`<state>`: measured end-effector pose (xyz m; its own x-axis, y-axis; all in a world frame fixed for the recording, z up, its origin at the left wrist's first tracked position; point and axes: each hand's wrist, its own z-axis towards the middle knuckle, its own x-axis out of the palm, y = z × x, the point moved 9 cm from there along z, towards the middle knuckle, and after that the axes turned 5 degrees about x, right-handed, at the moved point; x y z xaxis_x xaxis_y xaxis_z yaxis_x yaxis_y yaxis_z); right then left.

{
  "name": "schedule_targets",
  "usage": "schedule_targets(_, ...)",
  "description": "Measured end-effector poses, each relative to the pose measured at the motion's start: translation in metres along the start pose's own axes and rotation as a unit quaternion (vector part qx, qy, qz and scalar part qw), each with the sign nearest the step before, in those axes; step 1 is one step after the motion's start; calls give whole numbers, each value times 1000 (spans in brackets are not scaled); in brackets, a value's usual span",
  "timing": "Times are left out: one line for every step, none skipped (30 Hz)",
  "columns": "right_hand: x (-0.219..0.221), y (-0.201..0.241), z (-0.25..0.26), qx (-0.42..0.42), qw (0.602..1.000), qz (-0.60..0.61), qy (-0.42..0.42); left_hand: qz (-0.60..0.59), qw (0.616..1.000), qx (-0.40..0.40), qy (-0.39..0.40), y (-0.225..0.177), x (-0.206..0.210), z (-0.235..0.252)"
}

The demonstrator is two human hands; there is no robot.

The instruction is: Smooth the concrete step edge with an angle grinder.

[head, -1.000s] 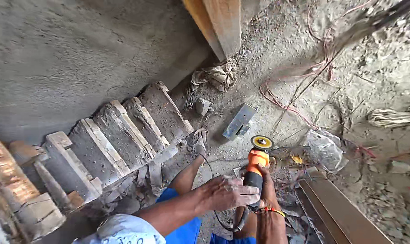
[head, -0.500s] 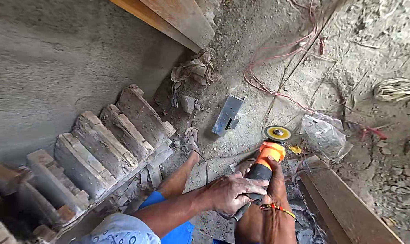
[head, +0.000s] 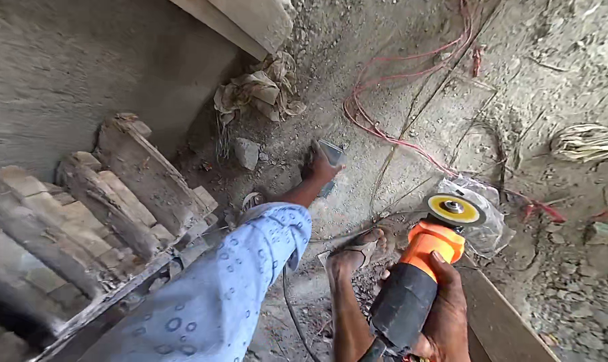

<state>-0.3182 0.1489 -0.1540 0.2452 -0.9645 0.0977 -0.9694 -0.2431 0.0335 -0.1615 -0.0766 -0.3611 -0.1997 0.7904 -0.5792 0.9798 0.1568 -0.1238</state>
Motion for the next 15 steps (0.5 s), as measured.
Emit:
schedule_targets(0, 2, 0, -8, 1000, -7, -7, 3, 1000, -20, -11, 0, 2, 4)
schedule_targets(1, 4, -1, -16, 1000, -17, -17, 3, 999, -34, -19, 1, 1, 5)
schedule_targets(-1, 6, -2, -22, 999, -29, -23, -10, 999, -43, -19, 5, -5, 1)
schedule_targets(-2, 6, -3, -26, 999, -36, -23, -30, 998, -46, -18, 11, -19, -10)
schedule_targets(-3, 4, -3, -27, 999, -42, -17, -59, 997, -44, -26, 20, -40, -23)
schedule_targets(-3, 1, -4, -28, 998, -49, -14, -107, 993, -33, -46, 33, -65, -40)
schedule_targets(-2, -2, -8, -28, 998, -54, -16, -160, 984, -14, -77, 48, -92, -60)
schedule_targets(1, -5, -13, -27, 998, -56, -22, -210, 972, 2, -109, 63, -121, -83)
schedule_targets(3, -9, -19, -21, 998, -57, -23, -242, 961, 8, -137, 79, -147, -107)
schedule_targets(5, -14, -27, -15, 998, -56, -22, -265, 950, 12, -163, 94, -173, -135)
schedule_targets(8, -19, -38, -11, 998, -56, -21, -273, 941, 15, -197, 109, -199, -165)
schedule_targets(12, -25, -52, -6, 998, -56, -21, -273, 935, 12, -226, 123, -221, -195)
schedule_targets(14, -30, -67, -6, 998, -59, -23, -275, 929, 10, -249, 134, -240, -225)
schedule_targets(15, -35, -85, -12, 997, -69, -26, -285, 921, 8, -267, 145, -254, -255)
schedule_targets(19, -37, -102, -24, 996, -82, -27, -302, 914, 0, -272, 154, -263, -282)
